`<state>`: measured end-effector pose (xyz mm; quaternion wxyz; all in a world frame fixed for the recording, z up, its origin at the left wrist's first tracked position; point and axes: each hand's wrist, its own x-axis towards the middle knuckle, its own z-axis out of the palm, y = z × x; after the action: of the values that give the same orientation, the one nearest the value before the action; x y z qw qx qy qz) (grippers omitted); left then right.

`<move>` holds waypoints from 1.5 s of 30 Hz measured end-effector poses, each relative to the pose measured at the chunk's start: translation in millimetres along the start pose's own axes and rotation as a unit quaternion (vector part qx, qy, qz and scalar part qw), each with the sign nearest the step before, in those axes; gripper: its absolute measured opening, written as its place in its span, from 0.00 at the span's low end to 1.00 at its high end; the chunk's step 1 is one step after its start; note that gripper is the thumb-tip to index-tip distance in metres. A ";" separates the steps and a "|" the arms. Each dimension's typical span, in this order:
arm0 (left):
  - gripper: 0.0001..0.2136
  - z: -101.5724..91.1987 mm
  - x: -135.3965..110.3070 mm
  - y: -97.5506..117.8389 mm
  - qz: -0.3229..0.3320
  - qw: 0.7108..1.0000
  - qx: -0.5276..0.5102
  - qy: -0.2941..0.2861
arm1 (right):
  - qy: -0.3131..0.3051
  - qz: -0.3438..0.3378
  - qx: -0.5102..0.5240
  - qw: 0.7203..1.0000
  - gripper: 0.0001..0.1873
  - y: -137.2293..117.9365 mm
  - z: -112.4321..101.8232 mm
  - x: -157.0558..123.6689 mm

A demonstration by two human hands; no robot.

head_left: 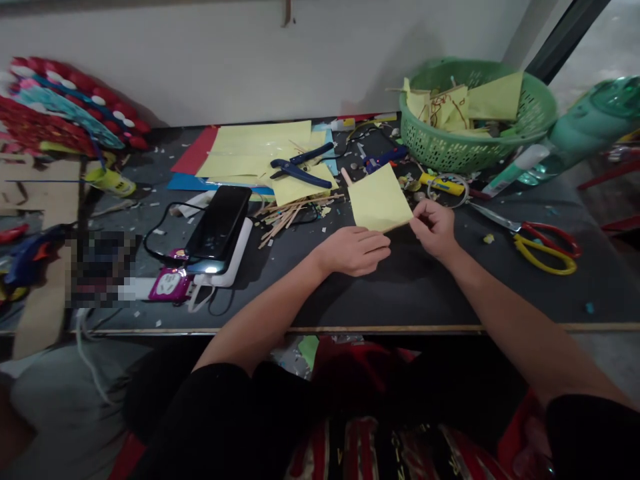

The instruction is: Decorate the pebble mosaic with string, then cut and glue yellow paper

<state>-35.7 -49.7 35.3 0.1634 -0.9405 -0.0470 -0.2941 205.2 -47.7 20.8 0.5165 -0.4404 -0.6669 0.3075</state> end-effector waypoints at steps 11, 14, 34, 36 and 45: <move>0.13 8.4 13.4 4.0 -0.160 0.976 0.122 -0.090 | 0.003 -0.059 -0.079 0.995 0.10 -4.8 2.3 -5.8; 0.12 4.0 7.9 0.2 -0.161 0.976 0.130 -0.068 | -0.007 -0.044 -0.027 0.999 0.17 -5.5 4.4 -5.6; 0.11 10.0 -2.7 -2.0 -0.160 0.984 0.041 0.062 | 0.146 0.146 0.059 0.977 0.30 18.4 10.2 16.3; 0.11 9.0 -2.6 -2.2 -0.168 0.985 0.020 0.033 | 0.142 0.155 0.049 0.976 0.32 16.8 10.5 16.1; 0.11 8.1 -7.5 -5.5 -0.190 0.980 -0.016 -0.049 | 0.137 0.166 0.043 0.976 0.35 6.8 10.8 13.4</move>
<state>-38.6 -41.8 26.4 0.0872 -0.9300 -0.2286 -0.2743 195.6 -32.3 17.6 0.5631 -0.5602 -0.4939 0.3537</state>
